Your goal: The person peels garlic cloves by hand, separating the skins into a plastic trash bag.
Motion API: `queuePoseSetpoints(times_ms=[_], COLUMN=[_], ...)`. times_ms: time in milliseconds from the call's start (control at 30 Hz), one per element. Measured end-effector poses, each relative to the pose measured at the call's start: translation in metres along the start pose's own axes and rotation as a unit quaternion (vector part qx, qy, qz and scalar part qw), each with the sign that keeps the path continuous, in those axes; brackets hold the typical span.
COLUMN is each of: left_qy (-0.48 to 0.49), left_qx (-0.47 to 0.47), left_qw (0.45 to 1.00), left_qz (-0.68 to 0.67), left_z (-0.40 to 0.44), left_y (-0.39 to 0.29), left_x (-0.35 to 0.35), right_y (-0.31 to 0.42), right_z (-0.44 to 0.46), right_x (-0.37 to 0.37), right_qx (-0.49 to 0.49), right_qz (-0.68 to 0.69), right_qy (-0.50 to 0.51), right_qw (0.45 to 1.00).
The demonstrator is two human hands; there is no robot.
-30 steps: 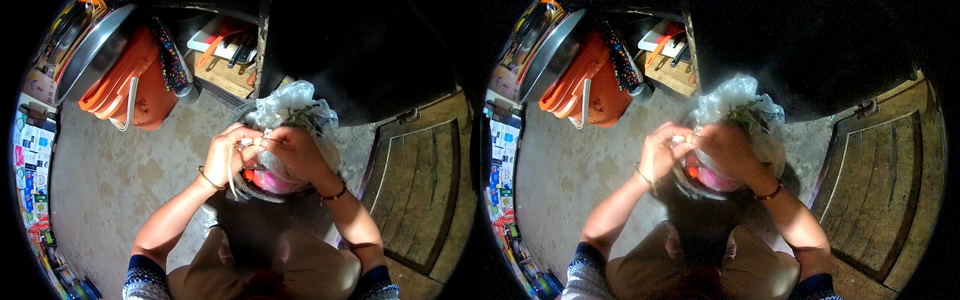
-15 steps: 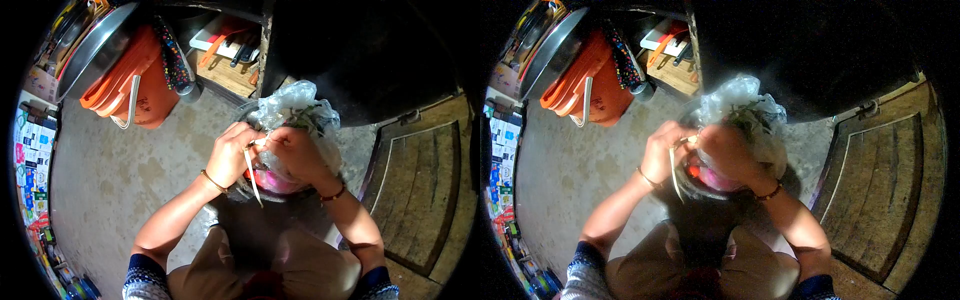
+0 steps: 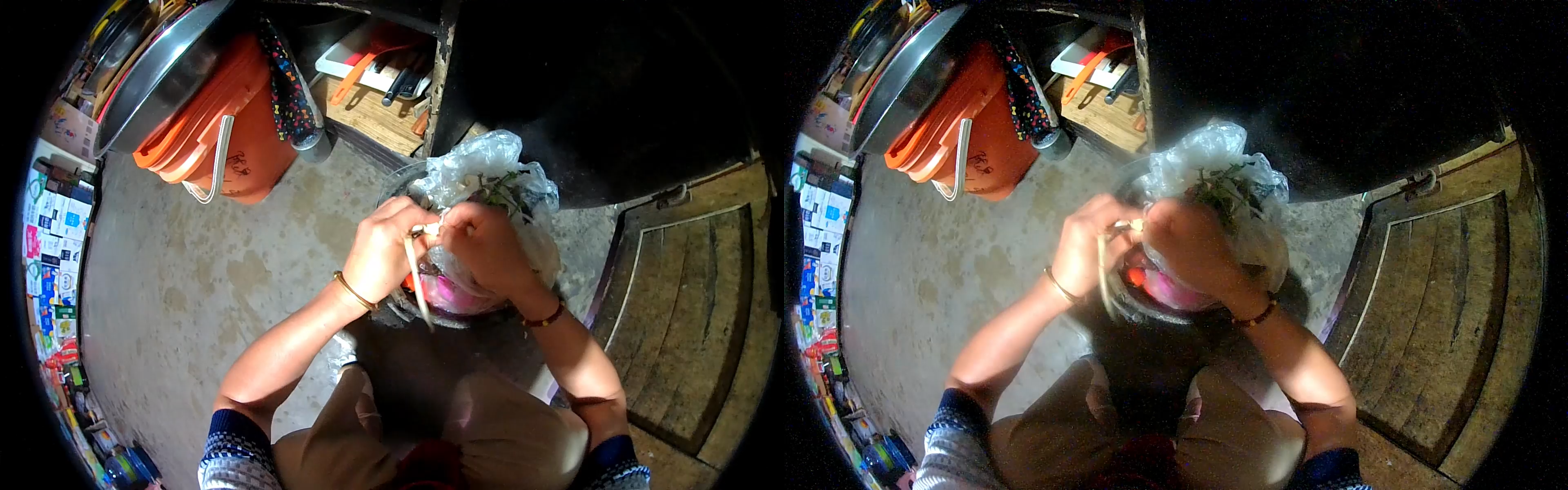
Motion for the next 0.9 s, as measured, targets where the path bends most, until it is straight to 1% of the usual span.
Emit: queuePoseSetpoints(times_ms=[33,67,100,133,167,200,233,267,333,367,433,467,533,567,633,667,733,767,833,867,900], left_qy=[0.001,-0.001,-0.003,-0.003,0.020,0.044,0.034,0.035,0.027,0.027,0.005,0.006,0.018,0.019,0.009,0.010,0.025,0.025,0.044,0.044,0.038], left_qx=[0.000,-0.055,-0.109,-0.108,-0.203,-0.291,-0.289,-0.290,-0.318,-0.318,-0.331,-0.331,-0.311,-0.312,-0.316,-0.316,-0.293,-0.292,-0.300,-0.300,-0.261], left_qw=[1.000,0.997,0.986,0.986,0.937,0.852,0.840,0.840,0.790,0.790,0.790,0.790,0.843,0.843,0.870,0.870,0.911,0.911,0.924,0.924,0.943], left_qz=[0.000,-0.062,-0.124,-0.124,-0.284,-0.434,-0.457,-0.457,-0.523,-0.523,-0.516,-0.516,-0.439,-0.439,-0.378,-0.378,-0.290,-0.290,-0.233,-0.233,-0.205], left_z=[0.000,0.000,0.000,0.000,-0.004,-0.009,-0.012,-0.013,-0.014,-0.013,-0.009,-0.009,-0.010,-0.010,-0.011,-0.011,-0.011,-0.010,-0.009,-0.011,-0.013], left_y=[0.000,0.003,0.007,0.008,0.015,0.020,0.024,0.025,0.027,0.026,0.025,0.025,0.025,0.025,0.026,0.026,0.027,0.024,0.016,0.019,0.022], left_x=[0.000,0.000,0.000,0.000,0.004,0.011,0.015,0.015,0.016,0.016,0.013,0.014,0.014,0.015,0.016,0.016,0.015,0.014,0.012,0.014,0.017], right_y=[0.003,0.006,0.007,0.007,0.004,-0.001,-0.005,-0.008,-0.014,-0.016,-0.015,-0.014,-0.013,-0.013,-0.008,-0.003,0.008,0.008,0.011,0.009,0.008], right_z=[0.000,0.000,0.001,0.002,0.001,0.000,-0.001,-0.002,-0.004,-0.004,-0.003,-0.003,-0.001,-0.002,-0.003,-0.004,-0.004,-0.003,-0.001,-0.002,-0.003], right_x=[-0.003,-0.006,-0.009,-0.011,-0.010,-0.008,-0.006,-0.005,-0.005,-0.005,-0.007,-0.007,-0.006,-0.004,-0.005,-0.005,-0.008,-0.008,-0.007,-0.007,-0.006], right_qx=[-0.006,-0.006,0.030,0.065,0.065,0.057,0.049,0.050,0.065,0.066,0.010,0.010,0.050,0.051,-0.013,-0.013,-0.018,-0.018,-0.076,-0.075,-0.089], right_qz=[0.001,0.001,0.019,0.035,0.035,0.064,0.093,0.093,0.094,0.094,0.044,0.044,-0.088,-0.087,-0.020,-0.020,-0.048,-0.048,-0.098,-0.098,-0.113], right_qy=[0.000,0.000,0.022,0.043,0.043,0.030,0.018,0.018,0.001,0.001,-0.027,-0.027,-0.016,-0.016,-0.085,-0.085,-0.065,-0.065,-0.050,-0.049,-0.050], right_qw=[1.000,1.000,0.999,0.996,0.996,0.996,0.994,0.994,0.993,0.993,0.999,0.999,0.995,0.995,0.996,0.996,0.997,0.997,0.991,0.991,0.988])
Point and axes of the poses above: each hand's wrist, its own z-axis towards the middle knuckle, its own x-axis out of the palm, y = z × x, the point moved 3 cm from there along z, towards the middle knuckle, and after that the axes turned 4 degrees about -y, right-handed, at the moved point
